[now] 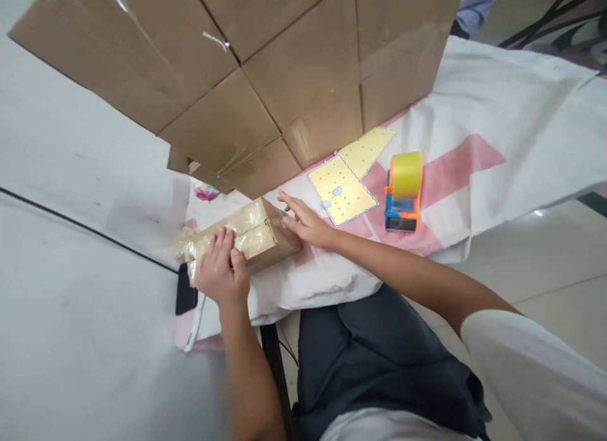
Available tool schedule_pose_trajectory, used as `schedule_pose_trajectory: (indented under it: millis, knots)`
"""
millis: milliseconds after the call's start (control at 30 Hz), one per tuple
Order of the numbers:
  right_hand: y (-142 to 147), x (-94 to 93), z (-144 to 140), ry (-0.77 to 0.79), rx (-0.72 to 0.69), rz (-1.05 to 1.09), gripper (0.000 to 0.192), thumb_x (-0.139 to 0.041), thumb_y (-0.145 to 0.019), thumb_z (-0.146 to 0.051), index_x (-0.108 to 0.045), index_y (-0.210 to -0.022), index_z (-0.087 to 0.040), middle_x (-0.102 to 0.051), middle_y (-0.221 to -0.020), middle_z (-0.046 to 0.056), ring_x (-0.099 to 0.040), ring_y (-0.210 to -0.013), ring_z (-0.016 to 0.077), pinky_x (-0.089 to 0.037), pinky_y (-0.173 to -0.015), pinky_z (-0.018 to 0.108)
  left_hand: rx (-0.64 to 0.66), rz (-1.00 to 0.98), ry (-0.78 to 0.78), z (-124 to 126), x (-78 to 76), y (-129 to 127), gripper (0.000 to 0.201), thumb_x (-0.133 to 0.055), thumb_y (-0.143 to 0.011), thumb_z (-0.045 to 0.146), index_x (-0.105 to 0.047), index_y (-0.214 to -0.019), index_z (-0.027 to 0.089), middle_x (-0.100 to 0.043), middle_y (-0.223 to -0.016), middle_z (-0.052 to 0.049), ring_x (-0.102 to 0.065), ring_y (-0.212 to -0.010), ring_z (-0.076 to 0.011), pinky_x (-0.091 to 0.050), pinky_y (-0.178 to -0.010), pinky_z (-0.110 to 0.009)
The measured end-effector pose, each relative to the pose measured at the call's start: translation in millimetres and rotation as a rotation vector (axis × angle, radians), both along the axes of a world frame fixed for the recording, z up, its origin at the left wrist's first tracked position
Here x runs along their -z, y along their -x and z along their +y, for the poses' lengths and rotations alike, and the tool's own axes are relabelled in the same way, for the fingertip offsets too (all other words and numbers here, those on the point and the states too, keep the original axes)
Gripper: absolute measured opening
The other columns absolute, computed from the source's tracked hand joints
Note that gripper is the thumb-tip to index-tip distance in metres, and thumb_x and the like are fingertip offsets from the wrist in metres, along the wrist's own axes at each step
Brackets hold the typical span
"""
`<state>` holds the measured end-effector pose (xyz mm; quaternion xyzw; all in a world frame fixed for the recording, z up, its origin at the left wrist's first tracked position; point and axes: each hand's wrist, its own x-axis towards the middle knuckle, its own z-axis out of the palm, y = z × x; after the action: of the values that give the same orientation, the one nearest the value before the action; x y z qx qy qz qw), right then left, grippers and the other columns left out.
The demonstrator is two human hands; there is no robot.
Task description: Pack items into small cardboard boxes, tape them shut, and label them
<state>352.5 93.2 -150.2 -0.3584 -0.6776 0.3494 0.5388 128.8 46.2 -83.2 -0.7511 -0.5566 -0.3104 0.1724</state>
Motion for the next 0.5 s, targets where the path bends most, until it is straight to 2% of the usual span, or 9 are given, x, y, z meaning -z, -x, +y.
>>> schedule_pose_trajectory:
  millis: [67, 133, 200, 267, 333, 400, 433, 500]
  knots:
    - [-3.9, -4.7, -1.1, -0.129, -0.122, -0.133, 0.094, -0.06, -0.09, -0.055, -0.007, -0.163, -0.026, -0.031, -0.161, 0.015, -0.038, -0.138, 0.0327, -0.035, -0.113, 0.054, 0.013, 0.002, -0.02, -6.6, 0.4, -1.3, 0.047, -0.038, -0.098, 0.03, -0.064, -0.135, 0.019, -0.063, -0.138, -0.011, -0.054, -0.135, -0.0264, -0.04, -0.109, -0.04]
    - [-4.9, -7.8, -3.6, -0.23, -0.172, -0.244, 0.123, -0.075, -0.075, -0.06, 0.004, -0.162, -0.024, -0.022, -0.163, 0.017, -0.026, -0.144, 0.0376, -0.028, -0.117, 0.058, 0.013, 0.005, -0.029, -12.1, -1.0, -1.7, 0.047, -0.038, -0.097, 0.032, -0.063, -0.135, 0.018, -0.063, -0.138, -0.012, -0.052, -0.136, -0.0271, -0.04, -0.109, -0.041]
    - [-3.9, -9.6, -7.2, -0.276, -0.157, -0.291, 0.136, -0.083, -0.067, -0.057, 0.009, -0.161, -0.024, -0.021, -0.161, 0.019, -0.021, -0.145, 0.0391, -0.025, -0.119, 0.059, 0.021, -0.004, -0.033, -16.4, -1.8, 1.0, 0.05, -0.034, -0.098, 0.034, -0.062, -0.136, 0.018, -0.063, -0.139, -0.012, -0.052, -0.137, -0.0275, -0.04, -0.109, -0.042]
    - [-3.0, -10.3, -10.9, -0.26, -0.157, -0.287, 0.14, -0.086, -0.063, -0.05, 0.013, -0.161, -0.026, -0.023, -0.156, 0.019, -0.023, -0.145, 0.0382, -0.027, -0.118, 0.058, 0.098, -0.047, -0.041, -21.8, 2.3, 7.3, 0.055, -0.025, -0.099, 0.035, -0.064, -0.134, 0.017, -0.064, -0.137, -0.013, -0.054, -0.135, -0.0271, -0.042, -0.107, -0.043]
    - [-3.6, -10.5, -12.9, -0.213, -0.162, -0.266, 0.143, -0.087, -0.06, -0.046, 0.013, -0.16, -0.028, -0.025, -0.151, 0.018, -0.027, -0.143, 0.0373, -0.034, -0.116, 0.055, 0.199, -0.126, -0.098, -31.1, 15.3, 13.7, 0.062, -0.016, -0.099, 0.037, -0.069, -0.124, 0.017, -0.068, -0.13, -0.014, -0.059, -0.129, -0.027, -0.045, -0.105, -0.044]
    - [-6.3, -11.3, -11.7, -0.18, -0.132, -0.239, 0.142, -0.088, -0.059, -0.047, 0.009, -0.161, -0.029, -0.026, -0.148, 0.018, -0.031, -0.141, 0.0371, -0.04, -0.111, 0.054, 0.226, -0.205, -0.158, -43.6, 37.3, 13.4, 0.069, -0.009, -0.098, 0.04, -0.073, -0.114, 0.018, -0.072, -0.121, -0.015, -0.062, -0.125, -0.0272, -0.047, -0.104, -0.046]
    - [-8.5, -12.8, -10.3, -0.176, -0.097, -0.219, 0.14, -0.087, -0.059, -0.048, 0.008, -0.161, -0.029, -0.028, -0.146, 0.018, -0.033, -0.14, 0.037, -0.043, -0.109, 0.054, 0.212, -0.222, -0.142, -49.9, 49.7, 9.1, 0.072, -0.007, -0.098, 0.041, -0.074, -0.114, 0.019, -0.072, -0.121, -0.015, -0.061, -0.125, -0.0269, -0.047, -0.104, -0.046]
    - [-15.5, -19.8, -8.7, -0.175, 0.013, -0.16, 0.137, -0.085, -0.062, -0.052, 0.007, -0.16, -0.027, -0.029, -0.147, 0.019, -0.035, -0.14, 0.0364, -0.046, -0.105, 0.052, 0.195, -0.155, 0.036, -60.0, 71.5, -6.7, 0.072, -0.006, -0.099, 0.042, -0.069, -0.125, 0.019, -0.067, -0.132, -0.014, -0.058, -0.13, -0.0252, -0.047, -0.106, -0.044]
